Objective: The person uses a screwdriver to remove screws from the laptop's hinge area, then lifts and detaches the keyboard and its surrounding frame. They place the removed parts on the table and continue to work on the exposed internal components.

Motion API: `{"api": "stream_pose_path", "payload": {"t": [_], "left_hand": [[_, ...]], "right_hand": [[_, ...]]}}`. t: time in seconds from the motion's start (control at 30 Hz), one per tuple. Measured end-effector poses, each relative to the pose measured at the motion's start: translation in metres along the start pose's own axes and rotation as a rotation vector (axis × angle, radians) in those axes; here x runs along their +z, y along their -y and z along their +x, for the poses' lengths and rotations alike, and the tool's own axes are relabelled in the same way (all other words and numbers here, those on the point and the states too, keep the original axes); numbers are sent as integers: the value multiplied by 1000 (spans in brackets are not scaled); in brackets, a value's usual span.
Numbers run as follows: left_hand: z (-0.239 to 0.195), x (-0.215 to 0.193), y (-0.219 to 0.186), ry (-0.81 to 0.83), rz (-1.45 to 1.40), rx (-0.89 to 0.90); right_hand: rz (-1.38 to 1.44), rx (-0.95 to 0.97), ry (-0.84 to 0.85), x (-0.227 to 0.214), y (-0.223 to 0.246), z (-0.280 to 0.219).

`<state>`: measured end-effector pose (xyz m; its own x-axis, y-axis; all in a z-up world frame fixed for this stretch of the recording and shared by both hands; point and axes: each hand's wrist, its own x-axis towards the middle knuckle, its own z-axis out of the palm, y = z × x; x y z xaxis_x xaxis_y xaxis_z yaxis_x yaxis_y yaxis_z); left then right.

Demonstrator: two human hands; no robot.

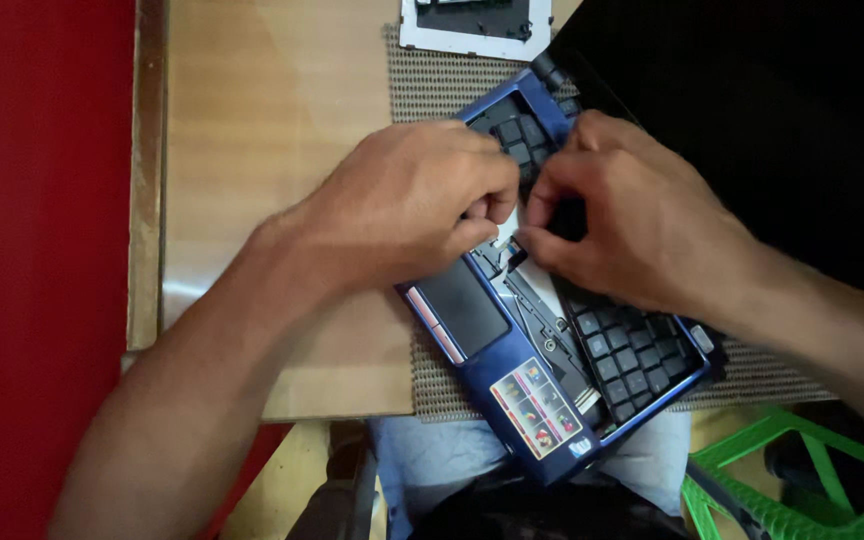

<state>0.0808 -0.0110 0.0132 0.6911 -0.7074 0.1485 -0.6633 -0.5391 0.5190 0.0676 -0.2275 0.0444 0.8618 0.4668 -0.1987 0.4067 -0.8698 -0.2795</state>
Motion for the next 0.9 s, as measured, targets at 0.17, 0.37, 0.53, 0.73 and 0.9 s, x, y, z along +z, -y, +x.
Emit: {"api": "stream_pose_path", "payload": {"t": [0.17,0.37,0.53,0.73,0.9], "left_hand": [[1,3,5,-25,15,41],[0,5,8,-69,15,94],[1,6,11,-94,12,133],[0,6,13,-110,11,150],[0,4,12,-84,27,113]], "right_hand": [[-21,-6,49,-1,-3,9],[-42,40,99,-1,3,13],[-73,-4,76,3,2,16],[-91,29,104,0,7,17],[-150,60,140,0,12,19]]}}
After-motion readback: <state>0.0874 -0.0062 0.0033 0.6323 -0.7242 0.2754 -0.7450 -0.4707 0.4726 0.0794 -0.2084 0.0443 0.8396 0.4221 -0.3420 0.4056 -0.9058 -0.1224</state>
